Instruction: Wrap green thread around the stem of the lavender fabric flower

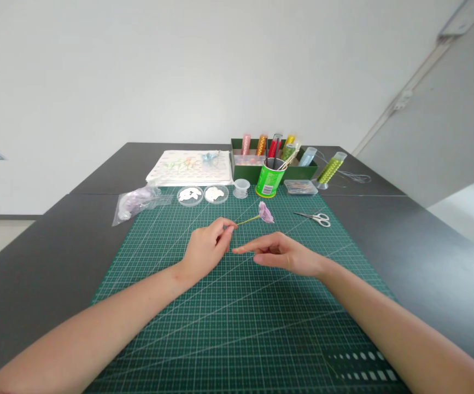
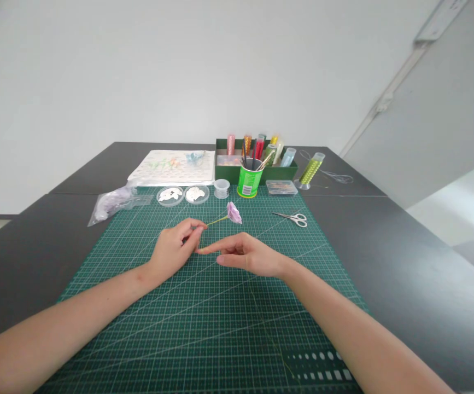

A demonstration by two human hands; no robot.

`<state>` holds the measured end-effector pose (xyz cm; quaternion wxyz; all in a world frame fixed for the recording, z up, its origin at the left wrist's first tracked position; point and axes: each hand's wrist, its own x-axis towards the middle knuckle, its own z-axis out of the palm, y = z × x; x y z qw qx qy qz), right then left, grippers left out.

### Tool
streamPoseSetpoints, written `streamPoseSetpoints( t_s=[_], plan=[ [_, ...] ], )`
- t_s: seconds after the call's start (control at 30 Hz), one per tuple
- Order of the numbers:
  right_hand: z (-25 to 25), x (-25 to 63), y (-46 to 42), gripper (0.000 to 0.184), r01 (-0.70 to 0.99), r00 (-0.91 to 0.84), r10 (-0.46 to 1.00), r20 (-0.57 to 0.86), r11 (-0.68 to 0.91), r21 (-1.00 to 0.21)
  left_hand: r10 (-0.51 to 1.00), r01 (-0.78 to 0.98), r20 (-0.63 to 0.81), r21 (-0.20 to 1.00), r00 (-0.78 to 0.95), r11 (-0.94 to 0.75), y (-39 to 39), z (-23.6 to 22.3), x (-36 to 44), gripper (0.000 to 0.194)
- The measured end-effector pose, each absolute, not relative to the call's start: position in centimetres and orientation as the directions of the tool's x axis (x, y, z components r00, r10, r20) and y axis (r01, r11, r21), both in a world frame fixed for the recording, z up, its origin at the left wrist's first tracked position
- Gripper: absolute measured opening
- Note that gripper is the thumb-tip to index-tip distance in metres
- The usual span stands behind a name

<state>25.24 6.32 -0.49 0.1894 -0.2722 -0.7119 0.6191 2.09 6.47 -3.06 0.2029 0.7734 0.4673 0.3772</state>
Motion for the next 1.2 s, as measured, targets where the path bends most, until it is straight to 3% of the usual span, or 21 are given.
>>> streamPoseSetpoints(
  t_s=[0.17,0.27,0.37,0.47,0.53,0.6,0.7,0.8,0.9,1.0,1.1,1.2],
  plan=[
    [-1.1,25.1,6.8,0.046,0.06,-0.685,0.712,-0.154,-0.156,-0.986,0.959,0.279,0.254,0.918,0.128,-0.281,6.9,-2.3,2.3,0.025],
    [-1.5,25.1,7.4,0.043,-0.066,-0.53,0.823,-0.203,-0.279,-0.958,0.979,0.182,0.202,0.961,0.04,-0.206,7.3,-2.3,2.2,0.025],
    [-2.0,25.5,8.3,0.038,-0.08,-0.404,0.866,-0.295,-0.355,-0.932,0.982,0.147,0.187,0.972,-0.004,-0.184,7.6,-2.4,2.1,0.024],
    [-2.5,26.4,9.3,0.028,0.097,-0.228,0.92,-0.32,-0.306,-0.947,0.981,0.144,0.194,0.971,-0.002,-0.192,7.7,-2.5,2.0,0.025],
    [-2.8,27.1,9.8,0.018,0.345,-0.057,0.988,-0.145,-0.117,-0.931,0.98,0.142,0.199,0.97,0.014,-0.199,7.6,-2.4,2.1,0.025],
    [-3.0,27.5,10.1,0.029,0.609,0.034,0.99,0.14,0.091,-0.788,0.979,0.138,0.203,0.969,0.033,-0.205,7.5,-2.3,2.2,0.024],
    [-3.0,27.2,9.5,0.054,0.731,-0.089,0.921,0.38,0.32,-0.603,0.976,0.147,0.205,0.966,0.074,-0.214,7.0,-2.3,2.4,0.023],
    [-2.8,25.7,7.9,0.057,0.495,-0.305,0.898,0.316,0.434,-0.753,0.97,0.17,0.21,0.958,0.127,-0.23,6.4,-2.5,2.7,0.023],
    [-2.6,23.8,6.3,0.05,0.17,-0.454,0.881,0.136,0.235,-0.957,0.955,0.202,0.235,0.942,0.179,-0.269,5.7,-2.5,3.0,0.023],
    [-2.6,22.5,5.2,0.05,-0.002,-0.474,0.879,0.048,0.053,-0.999,0.943,0.242,0.262,0.92,0.203,-0.308,5.3,-2.4,3.1,0.023],
    [-2.5,21.9,4.7,0.047,0.029,-0.439,0.898,-0.007,0.006,-1.0,0.94,0.265,0.282,0.907,0.193,-0.326,5.2,-2.4,3.1,0.022],
    [-2.3,21.9,4.3,0.032,0.225,-0.355,0.932,0.075,0.164,-0.96,0.939,0.278,0.292,0.9,0.182,-0.334,5.3,-2.5,3.0,0.022]
  ],
)
